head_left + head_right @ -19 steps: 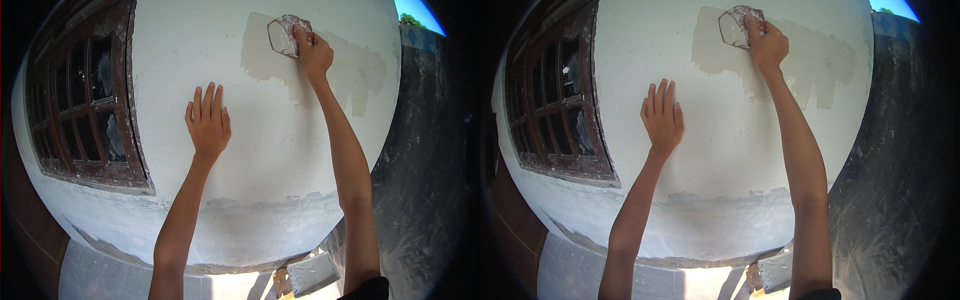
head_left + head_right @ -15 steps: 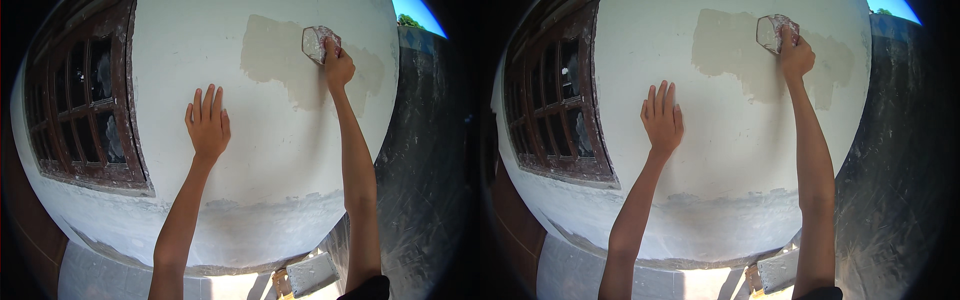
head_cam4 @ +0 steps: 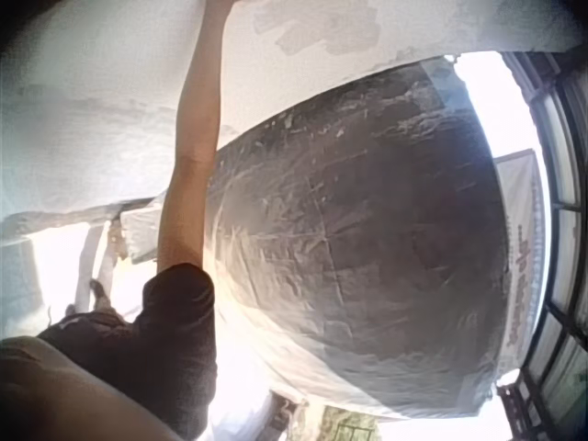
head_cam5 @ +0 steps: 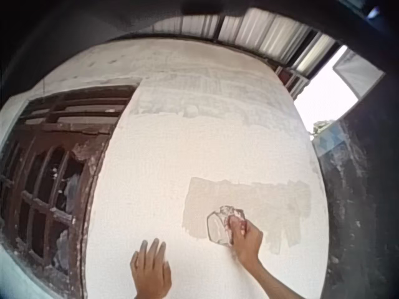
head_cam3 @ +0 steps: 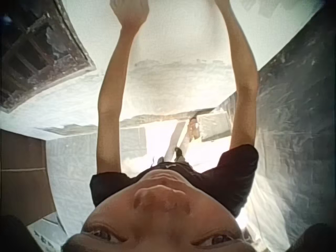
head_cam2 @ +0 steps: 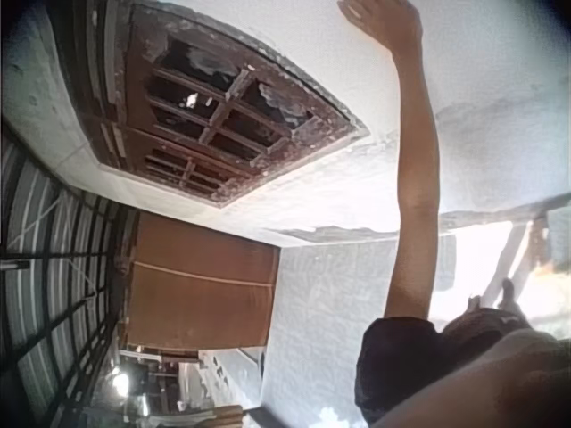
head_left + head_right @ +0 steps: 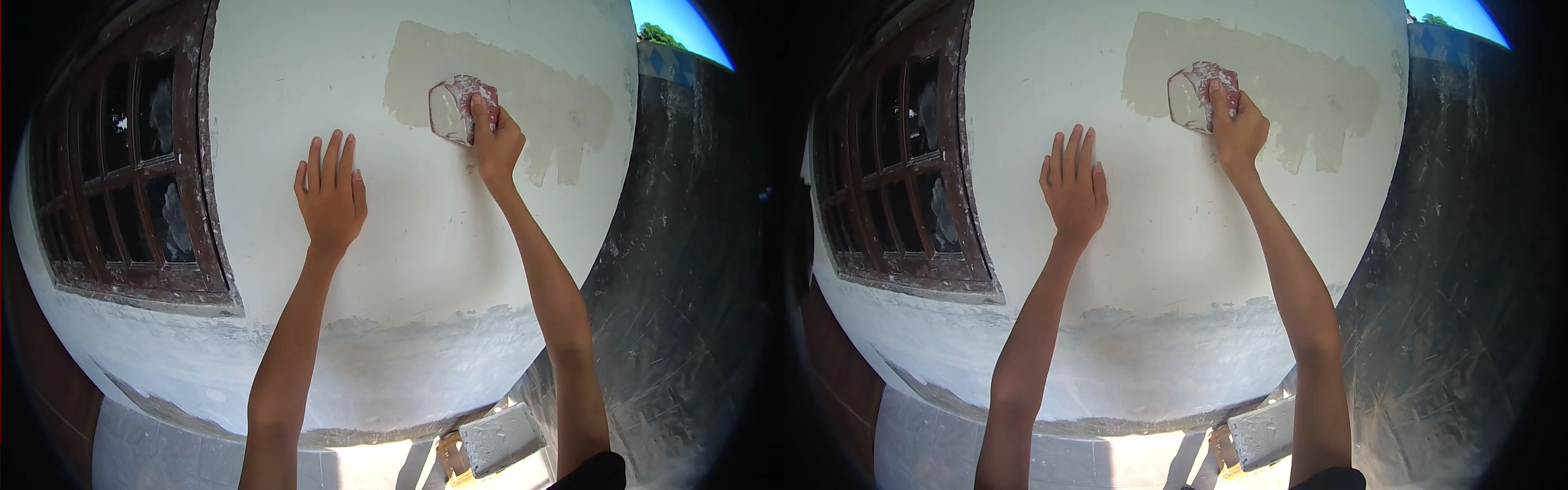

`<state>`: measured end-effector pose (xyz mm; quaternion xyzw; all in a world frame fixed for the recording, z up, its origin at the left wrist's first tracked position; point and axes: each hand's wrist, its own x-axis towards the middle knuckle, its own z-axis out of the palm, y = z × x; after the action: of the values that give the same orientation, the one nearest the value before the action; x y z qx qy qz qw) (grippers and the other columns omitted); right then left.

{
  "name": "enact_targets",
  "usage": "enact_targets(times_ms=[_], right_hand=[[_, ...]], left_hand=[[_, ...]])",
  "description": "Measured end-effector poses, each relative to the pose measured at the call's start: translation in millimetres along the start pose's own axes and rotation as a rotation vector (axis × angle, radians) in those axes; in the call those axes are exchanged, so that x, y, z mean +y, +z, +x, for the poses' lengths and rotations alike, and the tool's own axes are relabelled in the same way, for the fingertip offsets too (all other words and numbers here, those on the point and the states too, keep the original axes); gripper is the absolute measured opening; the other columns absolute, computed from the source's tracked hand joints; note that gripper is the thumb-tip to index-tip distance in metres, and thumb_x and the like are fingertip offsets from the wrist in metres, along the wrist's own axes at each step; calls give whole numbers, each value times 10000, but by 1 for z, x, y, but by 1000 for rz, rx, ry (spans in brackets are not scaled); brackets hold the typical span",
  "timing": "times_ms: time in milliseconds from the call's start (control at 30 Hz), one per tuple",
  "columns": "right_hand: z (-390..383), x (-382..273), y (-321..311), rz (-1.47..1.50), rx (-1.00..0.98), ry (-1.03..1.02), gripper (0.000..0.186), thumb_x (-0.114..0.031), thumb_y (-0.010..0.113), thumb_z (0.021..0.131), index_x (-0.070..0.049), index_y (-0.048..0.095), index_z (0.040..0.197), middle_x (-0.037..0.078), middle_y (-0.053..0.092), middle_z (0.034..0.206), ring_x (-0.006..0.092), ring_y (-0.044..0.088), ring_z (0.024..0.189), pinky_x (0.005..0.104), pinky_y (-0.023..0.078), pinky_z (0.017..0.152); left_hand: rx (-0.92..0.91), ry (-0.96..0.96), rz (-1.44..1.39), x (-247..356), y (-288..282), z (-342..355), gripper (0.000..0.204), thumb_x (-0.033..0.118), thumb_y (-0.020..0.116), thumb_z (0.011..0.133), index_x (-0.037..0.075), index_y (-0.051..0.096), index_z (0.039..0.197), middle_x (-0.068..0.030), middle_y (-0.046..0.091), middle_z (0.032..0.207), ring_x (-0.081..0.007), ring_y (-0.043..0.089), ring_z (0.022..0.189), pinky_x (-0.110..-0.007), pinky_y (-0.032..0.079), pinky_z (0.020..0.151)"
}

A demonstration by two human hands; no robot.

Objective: The person applies wall putty to a damaged section of a white wall using a putty knife, scooping the material from a putty tray and spreading it onto the wall.

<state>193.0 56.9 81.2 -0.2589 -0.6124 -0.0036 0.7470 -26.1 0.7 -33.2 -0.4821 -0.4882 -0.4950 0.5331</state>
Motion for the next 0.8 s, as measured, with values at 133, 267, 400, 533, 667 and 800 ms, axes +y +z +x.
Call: enact_targets(times_ms=[133,267,400,533,667,800], right_hand=[[19,10,-31,-186,149,65,548,-519,612,953,3,701,811,67,606,617,150,554,598,336,450,620],[13,17,-51,-120,247,160,502,-483,601,970,-11,710,840,37,613,653,124,536,614,323,440,613],[-13,23,-75,-16,224,218,440,-437,604,984,-23,711,881,-6,602,703,98,495,632,302,424,603],[-54,7,-91,177,65,391,393,-422,606,994,-43,691,930,-42,542,709,67,441,625,262,387,563],[-95,-14,-109,271,-86,557,345,-459,631,981,-133,646,869,-88,441,661,29,342,553,232,286,510],[-124,-9,-139,274,-155,629,327,-446,639,980,-141,645,861,-87,468,654,23,363,532,230,311,503]], left_hand=[[28,-2,-14,-2,-10,7,499,155,437,977,118,476,1473,-54,448,1535,-275,348,1451,-458,222,1159],[18,-13,-24,-3,-7,5,502,157,441,977,122,471,1478,-41,440,1543,-271,335,1458,-463,223,1158],[-40,-26,-45,1,-11,3,514,169,443,981,123,449,1492,-34,411,1564,-272,306,1477,-463,218,1167],[-96,-26,-86,4,-22,-10,542,182,462,986,127,397,1521,-40,359,1596,-290,266,1498,-498,202,1185],[-153,-47,-191,25,-41,-38,540,182,488,988,121,392,1516,-63,372,1579,-330,261,1494,-520,224,1176],[-208,-48,-312,57,-60,-68,497,197,500,998,115,433,1484,-87,422,1533,-364,275,1483,-520,275,1141]])
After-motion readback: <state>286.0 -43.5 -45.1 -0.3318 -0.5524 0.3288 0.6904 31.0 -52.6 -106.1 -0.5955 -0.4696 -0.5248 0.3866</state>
